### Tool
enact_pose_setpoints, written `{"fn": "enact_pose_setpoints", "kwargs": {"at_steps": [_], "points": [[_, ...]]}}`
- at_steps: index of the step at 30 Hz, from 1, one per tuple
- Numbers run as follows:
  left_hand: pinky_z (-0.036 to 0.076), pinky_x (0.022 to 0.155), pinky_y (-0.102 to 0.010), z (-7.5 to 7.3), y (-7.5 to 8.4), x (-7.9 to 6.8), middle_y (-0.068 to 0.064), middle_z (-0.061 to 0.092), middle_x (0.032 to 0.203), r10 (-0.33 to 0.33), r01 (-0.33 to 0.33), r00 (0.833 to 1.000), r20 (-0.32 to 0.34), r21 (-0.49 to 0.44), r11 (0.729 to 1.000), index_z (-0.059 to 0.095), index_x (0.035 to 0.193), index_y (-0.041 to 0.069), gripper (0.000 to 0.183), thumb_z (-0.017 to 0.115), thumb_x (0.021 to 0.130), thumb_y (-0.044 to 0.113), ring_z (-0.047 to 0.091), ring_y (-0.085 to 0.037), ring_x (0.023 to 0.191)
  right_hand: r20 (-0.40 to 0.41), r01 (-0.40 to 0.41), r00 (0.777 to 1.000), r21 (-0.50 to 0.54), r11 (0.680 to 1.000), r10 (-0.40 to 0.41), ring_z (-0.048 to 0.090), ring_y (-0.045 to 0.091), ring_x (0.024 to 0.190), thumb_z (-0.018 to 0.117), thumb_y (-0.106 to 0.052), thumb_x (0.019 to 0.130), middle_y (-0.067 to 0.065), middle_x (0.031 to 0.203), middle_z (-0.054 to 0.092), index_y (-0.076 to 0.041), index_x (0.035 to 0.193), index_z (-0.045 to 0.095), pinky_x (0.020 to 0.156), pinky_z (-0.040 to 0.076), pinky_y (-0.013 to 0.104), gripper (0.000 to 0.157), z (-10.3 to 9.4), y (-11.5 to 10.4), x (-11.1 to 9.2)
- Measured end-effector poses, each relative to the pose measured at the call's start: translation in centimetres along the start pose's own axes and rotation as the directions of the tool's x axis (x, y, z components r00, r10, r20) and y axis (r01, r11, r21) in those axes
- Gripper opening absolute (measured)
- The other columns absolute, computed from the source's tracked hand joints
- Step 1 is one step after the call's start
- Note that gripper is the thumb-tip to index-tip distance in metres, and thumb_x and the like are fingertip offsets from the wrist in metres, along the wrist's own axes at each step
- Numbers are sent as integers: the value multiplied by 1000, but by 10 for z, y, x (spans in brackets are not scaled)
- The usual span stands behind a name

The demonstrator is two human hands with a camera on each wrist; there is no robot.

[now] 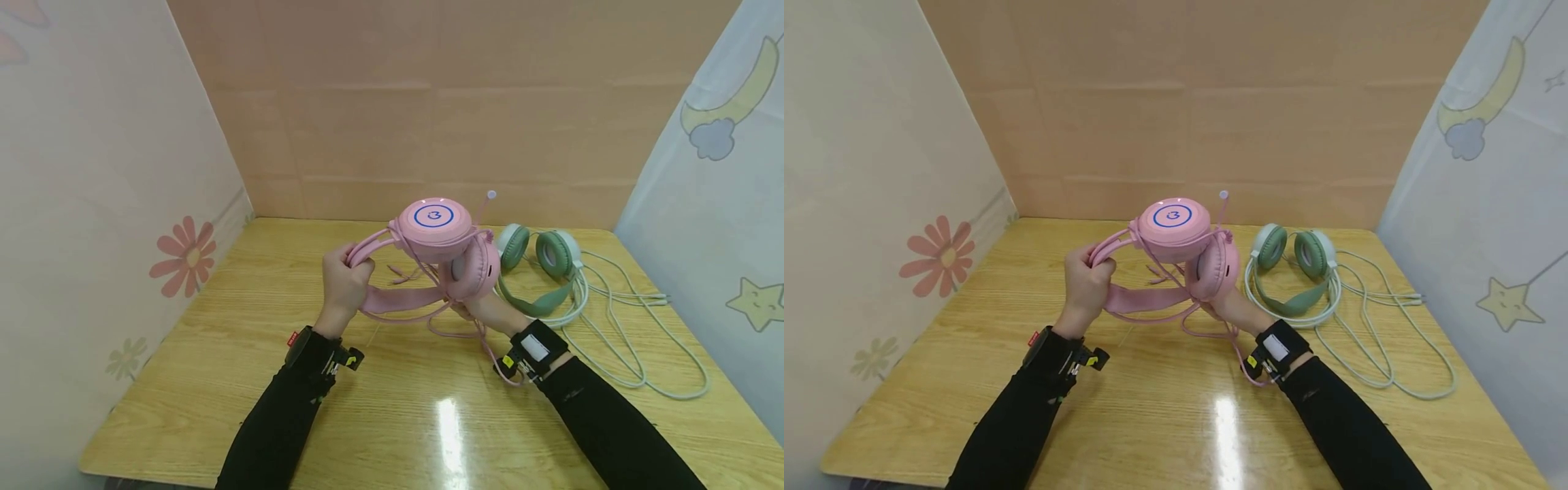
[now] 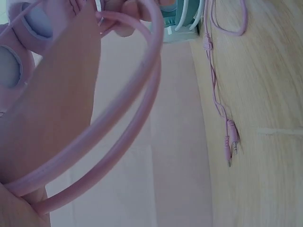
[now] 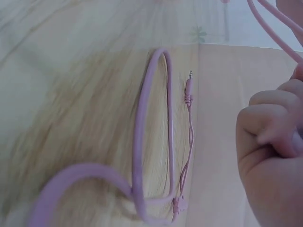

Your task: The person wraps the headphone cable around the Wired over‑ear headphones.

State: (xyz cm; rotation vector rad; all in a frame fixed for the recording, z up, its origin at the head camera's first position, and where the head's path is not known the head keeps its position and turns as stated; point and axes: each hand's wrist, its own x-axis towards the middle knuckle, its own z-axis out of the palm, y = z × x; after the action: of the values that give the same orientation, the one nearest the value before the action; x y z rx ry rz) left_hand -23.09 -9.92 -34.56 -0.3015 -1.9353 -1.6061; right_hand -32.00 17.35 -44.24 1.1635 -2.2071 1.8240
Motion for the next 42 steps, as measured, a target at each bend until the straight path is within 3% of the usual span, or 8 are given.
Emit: {"fn": "enact_pose_setpoints", "kwargs": {"at_steps": [2,4,6,12,18,24,28,42], "points": [[20,43,-23,-1,1,1,4,31,52,-11,11,1000,-14,4,1000,47,61,9,17,53,74,-1,26,-8,45,97,-107,990,45,993,102,43,14,58,46,-34,107,7,75,47,-4,131,48,52,38,25,38,1,-22,-6],[21,42,-23,-1,1,1,4,34,52,-21,21,999,-27,12,1000,49,62,9,16,53,74,0,28,-8,44,231,-285,939,117,951,253,26,18,48,44,-32,108,7,63,33,1,109,49,44,26,30,33,2,-44,-15],[22,42,-23,-2,1,2,4,35,52,-31,31,999,-33,14,999,50,62,8,16,53,75,-1,28,-8,44,238,-343,918,75,936,317,25,14,51,40,-28,109,1,63,30,0,89,45,48,25,28,35,4,-56,-18],[23,41,-23,-5,-1,2,2,37,51,-27,30,998,-48,55,998,50,61,8,16,53,74,-1,30,-8,43,206,-422,880,-75,903,428,27,8,49,32,-16,112,-3,62,32,4,97,51,49,26,23,32,7,-72,-16],[25,41,-23,-9,-5,5,2,37,52,-38,45,996,-82,82,996,51,61,7,16,54,75,-1,32,-8,44,247,-440,847,-168,882,470,28,10,51,32,-29,112,-3,64,32,0,99,53,50,27,25,38,4,-80,-17],[25,41,-23,-11,-9,7,2,37,52,-33,40,996,-80,89,995,50,61,8,18,55,75,-1,31,-8,44,303,-517,808,-48,855,505,28,12,55,33,-35,112,-1,69,32,2,108,51,52,27,26,41,4,-82,-24],[24,42,-23,-12,-9,7,3,37,52,-40,48,995,-87,88,995,48,61,9,19,55,76,-1,31,-8,44,324,-537,801,15,844,504,27,11,55,34,-34,112,-2,69,31,5,111,48,52,26,26,41,4,-84,-26],[23,41,-24,-19,-7,10,3,36,52,-11,24,994,-106,122,992,49,61,9,18,55,75,0,30,-6,44,381,-597,740,-8,802,555,31,9,52,41,-35,110,-2,66,34,12,117,52,49,32,23,49,-10,-91,-31]]}}
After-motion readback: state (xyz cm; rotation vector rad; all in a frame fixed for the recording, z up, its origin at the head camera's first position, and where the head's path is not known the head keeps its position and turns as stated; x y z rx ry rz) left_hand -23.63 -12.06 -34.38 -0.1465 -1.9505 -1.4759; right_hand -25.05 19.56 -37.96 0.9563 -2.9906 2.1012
